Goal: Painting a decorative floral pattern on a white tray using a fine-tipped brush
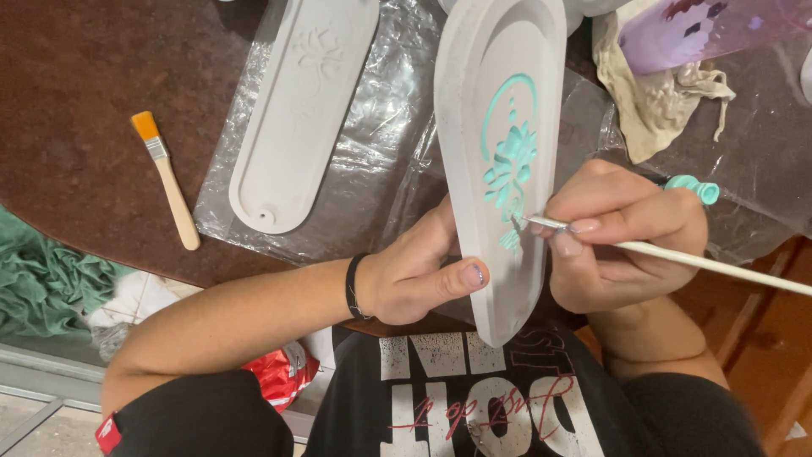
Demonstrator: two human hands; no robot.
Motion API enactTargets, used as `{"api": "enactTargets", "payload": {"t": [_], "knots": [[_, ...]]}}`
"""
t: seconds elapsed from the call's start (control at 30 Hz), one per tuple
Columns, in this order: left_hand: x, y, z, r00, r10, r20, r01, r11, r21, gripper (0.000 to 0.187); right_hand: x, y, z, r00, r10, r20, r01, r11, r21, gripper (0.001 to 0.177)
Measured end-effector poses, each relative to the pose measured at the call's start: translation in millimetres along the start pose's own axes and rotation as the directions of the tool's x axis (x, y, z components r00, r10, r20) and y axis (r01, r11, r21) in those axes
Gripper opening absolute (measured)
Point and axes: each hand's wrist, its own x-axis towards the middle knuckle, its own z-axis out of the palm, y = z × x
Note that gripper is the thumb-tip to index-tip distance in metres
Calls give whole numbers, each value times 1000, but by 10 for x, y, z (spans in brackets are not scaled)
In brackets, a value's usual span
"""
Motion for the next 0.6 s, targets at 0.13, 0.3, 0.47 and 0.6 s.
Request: {"api": "enactTargets", "payload": {"t": [0.13,0.3,0.47,0.6], "knots": [[-16,-20,-17,998,-64,17,66,985,-163,70,165,-34,28,983,-60,-176,68,997,36,22],[53,-36,-67,981,-192,42,159,648,-745,91,204,-262,-151,967,-52,-249,-78,872,-483,29],[79,-103,-152,980,-184,78,177,619,-766,94,71,-109,-101,822,24,-569,-161,968,-192,24],[101,-103,-156,986,-153,62,144,611,-779,93,5,31,-227,821,-33,-569,-54,989,-135,16]]}}
